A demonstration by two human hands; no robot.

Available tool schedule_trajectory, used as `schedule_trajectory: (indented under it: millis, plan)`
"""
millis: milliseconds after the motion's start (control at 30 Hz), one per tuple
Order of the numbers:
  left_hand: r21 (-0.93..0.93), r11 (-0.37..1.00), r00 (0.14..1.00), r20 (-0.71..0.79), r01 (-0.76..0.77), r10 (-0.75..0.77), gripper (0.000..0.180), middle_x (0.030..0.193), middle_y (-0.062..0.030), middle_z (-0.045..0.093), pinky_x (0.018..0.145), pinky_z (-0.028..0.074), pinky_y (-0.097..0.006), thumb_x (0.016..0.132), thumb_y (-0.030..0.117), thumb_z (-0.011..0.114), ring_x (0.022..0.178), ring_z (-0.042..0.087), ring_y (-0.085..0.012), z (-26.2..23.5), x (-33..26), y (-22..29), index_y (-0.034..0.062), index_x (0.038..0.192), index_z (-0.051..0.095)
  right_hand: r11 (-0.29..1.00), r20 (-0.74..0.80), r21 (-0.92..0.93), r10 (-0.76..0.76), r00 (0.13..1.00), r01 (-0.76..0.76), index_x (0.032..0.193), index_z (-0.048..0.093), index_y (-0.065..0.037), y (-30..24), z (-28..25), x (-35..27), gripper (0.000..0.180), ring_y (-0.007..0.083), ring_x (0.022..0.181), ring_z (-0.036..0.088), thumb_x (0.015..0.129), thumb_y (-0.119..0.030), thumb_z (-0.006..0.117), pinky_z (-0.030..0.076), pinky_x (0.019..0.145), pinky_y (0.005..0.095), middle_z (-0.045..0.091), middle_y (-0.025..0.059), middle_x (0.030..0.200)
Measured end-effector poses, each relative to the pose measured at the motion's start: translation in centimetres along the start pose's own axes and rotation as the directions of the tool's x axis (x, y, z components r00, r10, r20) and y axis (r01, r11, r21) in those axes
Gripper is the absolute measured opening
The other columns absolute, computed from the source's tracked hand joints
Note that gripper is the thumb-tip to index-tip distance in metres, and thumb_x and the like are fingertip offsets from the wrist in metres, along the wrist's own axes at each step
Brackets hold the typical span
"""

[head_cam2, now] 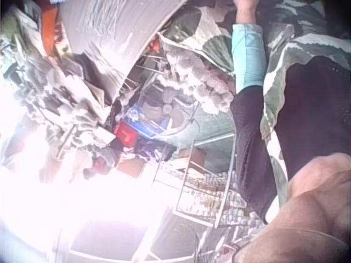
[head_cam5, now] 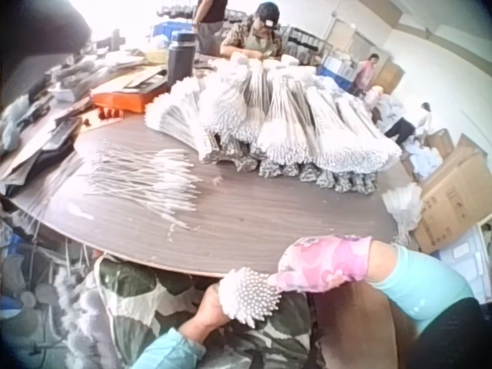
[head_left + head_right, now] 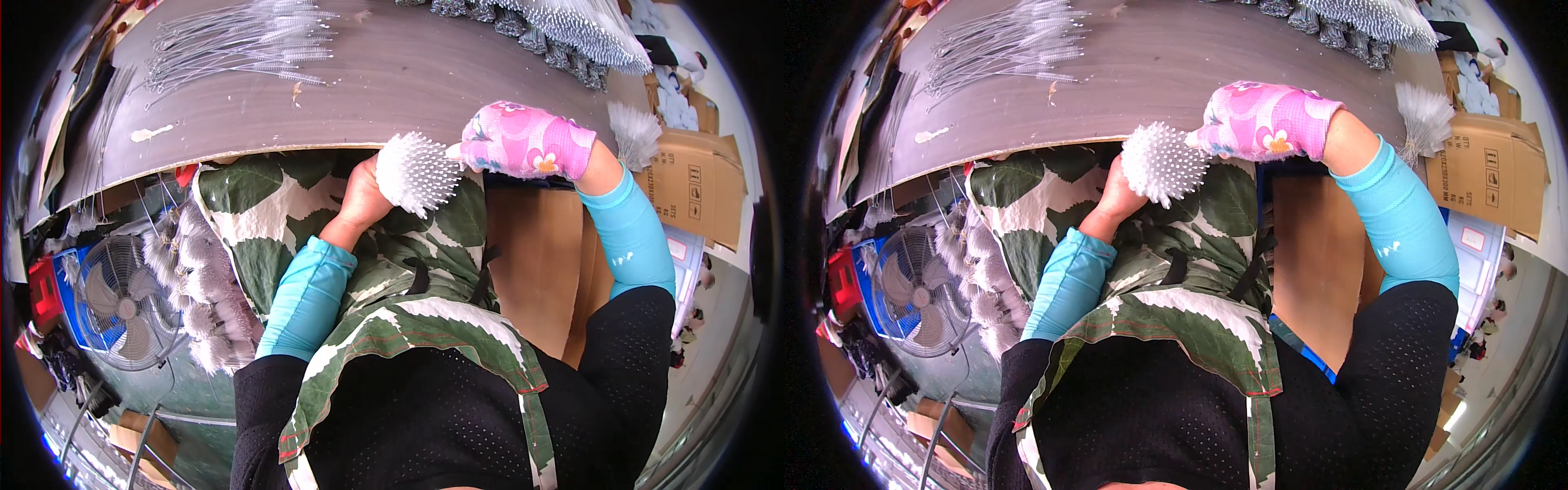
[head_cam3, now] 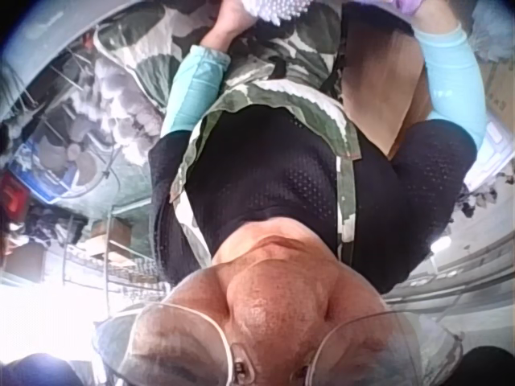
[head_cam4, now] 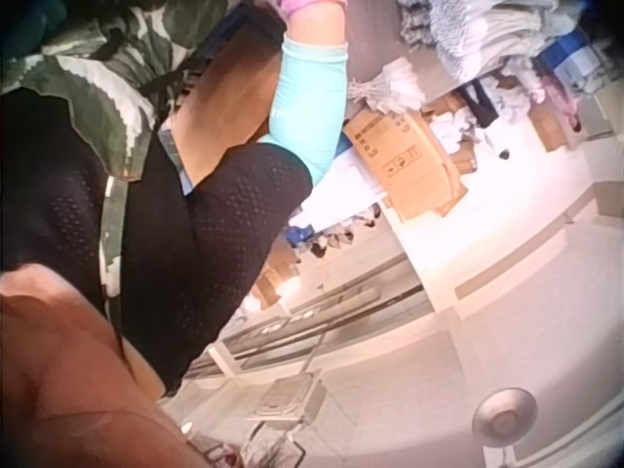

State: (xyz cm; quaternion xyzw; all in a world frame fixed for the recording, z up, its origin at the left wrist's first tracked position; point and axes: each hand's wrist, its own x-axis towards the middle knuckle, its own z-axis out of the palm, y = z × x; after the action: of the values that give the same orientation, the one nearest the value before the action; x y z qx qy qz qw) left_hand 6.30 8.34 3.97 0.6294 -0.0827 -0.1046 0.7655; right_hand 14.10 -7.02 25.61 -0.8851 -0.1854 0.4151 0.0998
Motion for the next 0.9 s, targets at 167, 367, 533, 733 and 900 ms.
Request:
schedule_trajectory:
  millis: [167,367,533,733,900]
  plan:
    - [0.037,0.999,1.000,0.001,-0.020,0.020,0.033,0.105,-0.0009,0.067,0.084,0.048,-0.027,0.077,0.001,0.069,0.094,0.058,-0.0086,0.0,0.0,0.1,0.0074,0.109,0.065,0.988,0.032,-0.144,-0.042,0.999,0.047,0.076,0.064,-0.002,-0.3,-0.2,0.2,0.039,0.0303,0.067,0.057,0.087,-0.038,0.055,0.045,0.068,0.0378,0.061,0.0150,0.069]
    - [0.006,1.000,1.000,0.005,0.006,-0.006,0.033,0.104,-0.0007,0.067,0.084,0.048,-0.027,0.076,0.001,0.070,0.094,0.059,-0.0085,-0.2,-0.1,0.0,0.0068,0.107,0.065,0.935,-0.025,-0.342,-0.112,0.993,0.096,0.079,0.065,-0.005,-1.0,0.0,0.5,0.037,0.0334,0.078,0.060,0.087,-0.039,0.054,0.046,0.072,0.0398,0.063,0.0152,0.076]
    - [0.005,1.000,0.999,0.040,0.028,-0.028,0.032,0.101,-0.0011,0.068,0.083,0.048,-0.027,0.074,0.003,0.072,0.091,0.059,-0.0081,-0.3,-0.1,0.3,0.0072,0.105,0.065,0.921,-0.043,-0.378,-0.119,0.992,0.094,0.080,0.066,-0.005,-1.2,0.5,0.3,0.037,0.0336,0.078,0.060,0.087,-0.039,0.054,0.046,0.072,0.0400,0.063,0.0152,0.077]
    - [0.055,0.993,0.993,0.036,0.107,-0.109,0.034,0.101,-0.0009,0.068,0.083,0.048,-0.027,0.074,0.004,0.072,0.092,0.059,-0.0078,-0.4,0.0,0.3,0.0084,0.107,0.065,0.893,-0.074,-0.441,-0.132,0.989,0.086,0.080,0.066,-0.005,-1.3,1.0,0.2,0.037,0.0340,0.079,0.060,0.087,-0.039,0.053,0.046,0.072,0.0402,0.063,0.0152,0.077]
    - [0.008,0.999,0.999,0.019,0.050,-0.050,0.035,0.101,-0.0008,0.068,0.083,0.047,-0.027,0.074,0.004,0.072,0.092,0.059,-0.0078,-0.1,0.1,-0.1,0.0079,0.108,0.064,0.925,-0.071,-0.379,-0.071,0.995,0.039,0.080,0.066,-0.005,-0.8,0.6,-0.3,0.037,0.0341,0.079,0.060,0.088,-0.038,0.053,0.046,0.072,0.0407,0.063,0.0153,0.078]
